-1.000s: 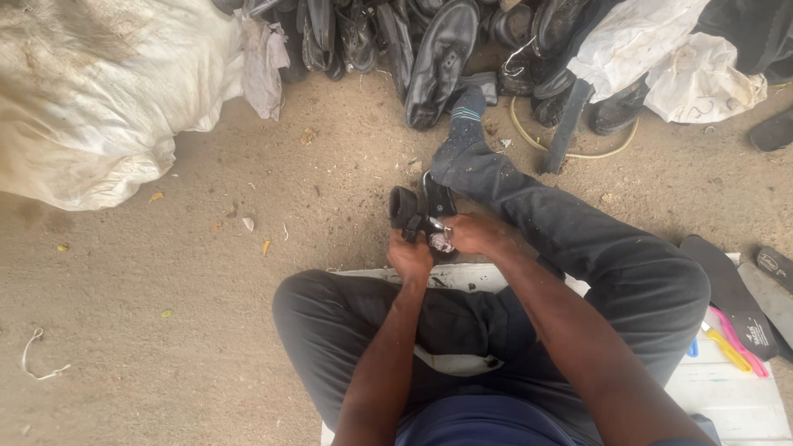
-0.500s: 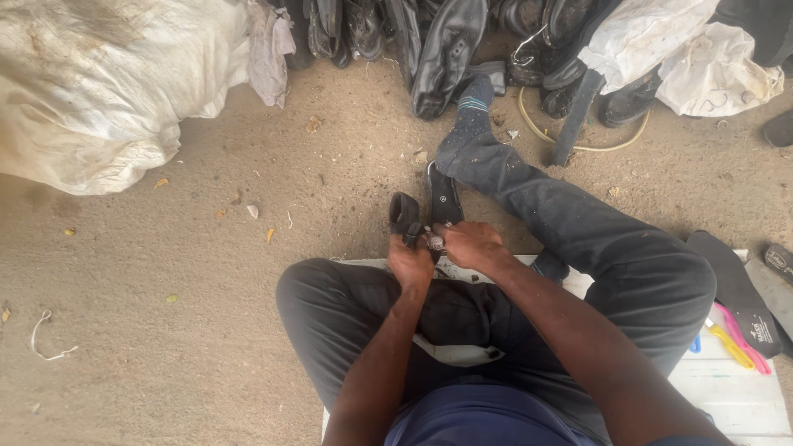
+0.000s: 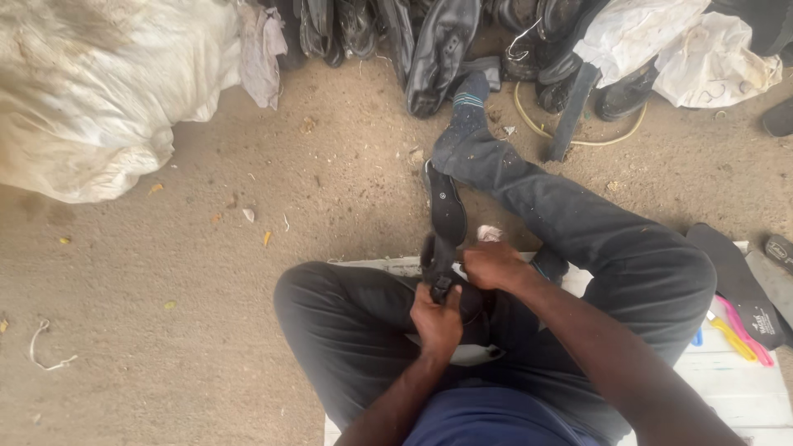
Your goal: The person sits on the ground and uses a knife to scrape and clean the sole and edges of a black shoe. They hold the shoe with one hand and work the blade along the rubber sole, removing debris and old material. The person then places the shoe aside and picks up another one to continue the process.
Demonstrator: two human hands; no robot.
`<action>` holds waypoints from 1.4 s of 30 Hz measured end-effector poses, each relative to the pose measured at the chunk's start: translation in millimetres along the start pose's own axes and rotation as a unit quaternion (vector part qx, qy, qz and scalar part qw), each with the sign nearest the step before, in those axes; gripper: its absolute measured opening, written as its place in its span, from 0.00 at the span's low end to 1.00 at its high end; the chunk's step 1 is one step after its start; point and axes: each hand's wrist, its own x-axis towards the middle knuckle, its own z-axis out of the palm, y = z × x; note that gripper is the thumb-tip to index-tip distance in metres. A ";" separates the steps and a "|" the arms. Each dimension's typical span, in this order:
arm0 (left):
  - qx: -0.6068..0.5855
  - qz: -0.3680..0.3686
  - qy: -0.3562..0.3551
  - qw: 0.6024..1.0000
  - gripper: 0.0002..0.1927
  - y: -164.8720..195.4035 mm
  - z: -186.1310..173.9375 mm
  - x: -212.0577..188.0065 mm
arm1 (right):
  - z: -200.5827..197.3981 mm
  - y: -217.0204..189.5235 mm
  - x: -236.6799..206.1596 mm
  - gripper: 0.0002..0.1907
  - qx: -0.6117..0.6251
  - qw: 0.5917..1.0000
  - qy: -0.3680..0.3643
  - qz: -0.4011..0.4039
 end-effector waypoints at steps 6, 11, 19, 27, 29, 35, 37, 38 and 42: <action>0.009 0.002 0.099 0.995 0.20 -13.2 -37.6 73.3 | 12.7 17.1 -36.7 0.24 0.161 0.976 0.149 -0.009; 0.202 0.126 0.001 0.971 0.25 -17.7 9.8 136.1 | 20.3 43.6 -4.9 0.21 0.280 0.952 0.048 0.111; 0.182 0.110 -0.038 0.976 0.29 -36.8 45.1 151.7 | 82.8 43.0 38.3 0.21 0.325 0.909 0.260 -0.005; 0.175 0.189 -0.162 0.953 0.48 -34.7 24.5 151.2 | 59.7 33.8 63.1 0.22 0.343 0.905 0.251 -0.015; 0.210 0.185 -0.117 0.953 0.39 -36.3 27.5 155.4 | 55.4 35.2 61.9 0.25 0.345 0.907 0.240 -0.012; 0.273 0.102 -0.049 0.955 0.20 -49.2 32.5 162.7 | 56.2 47.8 41.7 0.26 0.421 0.855 0.298 -0.058; 0.244 0.068 -0.020 0.967 0.16 -56.1 23.6 158.2 | 59.0 48.8 35.4 0.26 0.344 0.900 0.268 0.001; 0.222 0.044 0.006 0.974 0.14 -58.9 16.0 155.0 | 60.3 48.1 33.5 0.26 0.306 0.918 0.251 0.032; 0.135 0.089 0.186 0.969 0.16 -46.8 -46.0 156.9 | 62.8 39.8 37.5 0.26 0.279 0.938 0.203 0.014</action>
